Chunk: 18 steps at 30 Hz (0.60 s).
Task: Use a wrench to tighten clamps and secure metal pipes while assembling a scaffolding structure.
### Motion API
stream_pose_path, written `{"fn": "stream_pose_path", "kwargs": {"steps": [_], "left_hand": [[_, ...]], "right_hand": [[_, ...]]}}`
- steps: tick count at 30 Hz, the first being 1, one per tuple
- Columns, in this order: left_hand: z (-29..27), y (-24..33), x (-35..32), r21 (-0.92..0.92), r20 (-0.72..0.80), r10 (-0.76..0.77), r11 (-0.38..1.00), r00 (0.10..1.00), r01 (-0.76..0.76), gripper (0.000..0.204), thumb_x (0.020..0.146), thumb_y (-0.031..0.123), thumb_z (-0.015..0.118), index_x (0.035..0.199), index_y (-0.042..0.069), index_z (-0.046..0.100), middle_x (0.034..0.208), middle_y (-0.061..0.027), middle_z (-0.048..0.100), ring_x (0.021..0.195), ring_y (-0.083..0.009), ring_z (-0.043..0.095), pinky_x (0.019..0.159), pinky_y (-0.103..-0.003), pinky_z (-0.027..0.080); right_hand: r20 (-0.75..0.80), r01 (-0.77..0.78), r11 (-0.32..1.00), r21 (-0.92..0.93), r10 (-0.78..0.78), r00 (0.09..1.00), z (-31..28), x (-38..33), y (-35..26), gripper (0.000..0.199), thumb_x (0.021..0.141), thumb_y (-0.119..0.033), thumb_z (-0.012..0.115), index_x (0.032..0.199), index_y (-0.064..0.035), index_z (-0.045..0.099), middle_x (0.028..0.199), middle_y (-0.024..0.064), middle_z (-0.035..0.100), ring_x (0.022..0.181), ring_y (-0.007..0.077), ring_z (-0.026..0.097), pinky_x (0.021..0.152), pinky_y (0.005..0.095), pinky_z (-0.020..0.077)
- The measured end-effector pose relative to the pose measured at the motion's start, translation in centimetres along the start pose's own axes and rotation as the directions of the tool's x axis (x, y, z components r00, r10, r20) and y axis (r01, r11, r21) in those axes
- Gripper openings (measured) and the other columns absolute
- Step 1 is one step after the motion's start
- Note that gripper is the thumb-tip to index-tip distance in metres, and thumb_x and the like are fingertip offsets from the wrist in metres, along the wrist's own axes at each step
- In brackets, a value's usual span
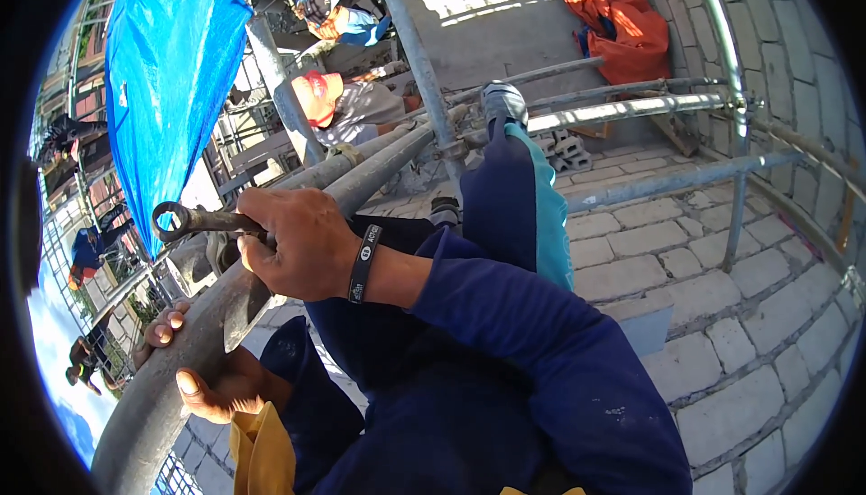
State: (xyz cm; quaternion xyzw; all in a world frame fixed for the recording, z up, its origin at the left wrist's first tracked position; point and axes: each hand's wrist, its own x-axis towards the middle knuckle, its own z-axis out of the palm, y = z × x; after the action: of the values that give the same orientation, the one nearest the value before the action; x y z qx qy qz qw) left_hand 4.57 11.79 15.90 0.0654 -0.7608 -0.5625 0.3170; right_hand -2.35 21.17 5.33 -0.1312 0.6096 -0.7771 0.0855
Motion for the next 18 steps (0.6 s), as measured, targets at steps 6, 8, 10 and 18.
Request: {"fn": "stream_pose_path", "kwargs": {"steps": [6, 8, 10, 18], "left_hand": [[-0.3, 0.3, -0.4, 0.031, -0.013, -0.012, 0.999, 1.0, 0.012, 0.061, 0.066, 0.028, 0.073, 0.11, 0.006, 0.038, 0.088, -0.0079, 0.047, 0.086, -0.0221, 0.049, 0.087, -0.04, 0.036], [-0.8, -0.1, -0.4, -0.069, 0.1, -0.017, 0.997, 0.995, 0.025, 0.049, 0.07, 0.022, 0.066, 0.11, 0.008, 0.039, 0.094, -0.0081, 0.046, 0.095, -0.0238, 0.045, 0.096, -0.043, 0.03], [-1.0, -0.2, -0.8, -0.052, 0.1, -0.01, 0.999, 0.995, 0.015, 0.05, 0.07, 0.021, 0.067, 0.109, 0.008, 0.04, 0.093, -0.008, 0.046, 0.095, -0.0237, 0.045, 0.095, -0.043, 0.031], [-0.7, 0.1, -1.4, 0.037, 0.024, 0.049, 0.998, 0.998, -0.05, 0.059, 0.068, 0.029, 0.072, 0.107, 0.004, 0.035, 0.088, -0.0085, 0.046, 0.085, -0.0223, 0.048, 0.083, -0.04, 0.037]], "right_hand": [[0.001, 0.011, 1.0, -0.008, -0.011, 1.0, 0.3, -0.6, 0.0, 0.013, 0.073, -0.01, 0.056, 0.082, -0.0016, 0.049, 0.061, 0.0139, 0.05, 0.055, 0.0324, 0.052, 0.049, 0.0375, 0.0384], [-0.014, 0.028, 0.999, -0.025, -0.028, 0.999, -0.1, -0.9, 0.0, 0.014, 0.073, -0.009, 0.056, 0.083, -0.0013, 0.05, 0.063, 0.0141, 0.051, 0.056, 0.0325, 0.052, 0.05, 0.0377, 0.039], [-0.026, 0.048, 0.998, -0.038, -0.049, 0.998, -0.1, -1.3, 0.0, 0.015, 0.073, -0.009, 0.056, 0.085, -0.001, 0.05, 0.065, 0.0143, 0.052, 0.057, 0.0327, 0.053, 0.051, 0.0379, 0.0396], [-0.045, 0.079, 0.995, -0.067, -0.082, 0.996, 0.6, -2.8, 0.3, 0.023, 0.073, -0.009, 0.057, 0.093, -0.0004, 0.053, 0.076, 0.015, 0.056, 0.067, 0.0332, 0.056, 0.058, 0.0373, 0.0437]]}}
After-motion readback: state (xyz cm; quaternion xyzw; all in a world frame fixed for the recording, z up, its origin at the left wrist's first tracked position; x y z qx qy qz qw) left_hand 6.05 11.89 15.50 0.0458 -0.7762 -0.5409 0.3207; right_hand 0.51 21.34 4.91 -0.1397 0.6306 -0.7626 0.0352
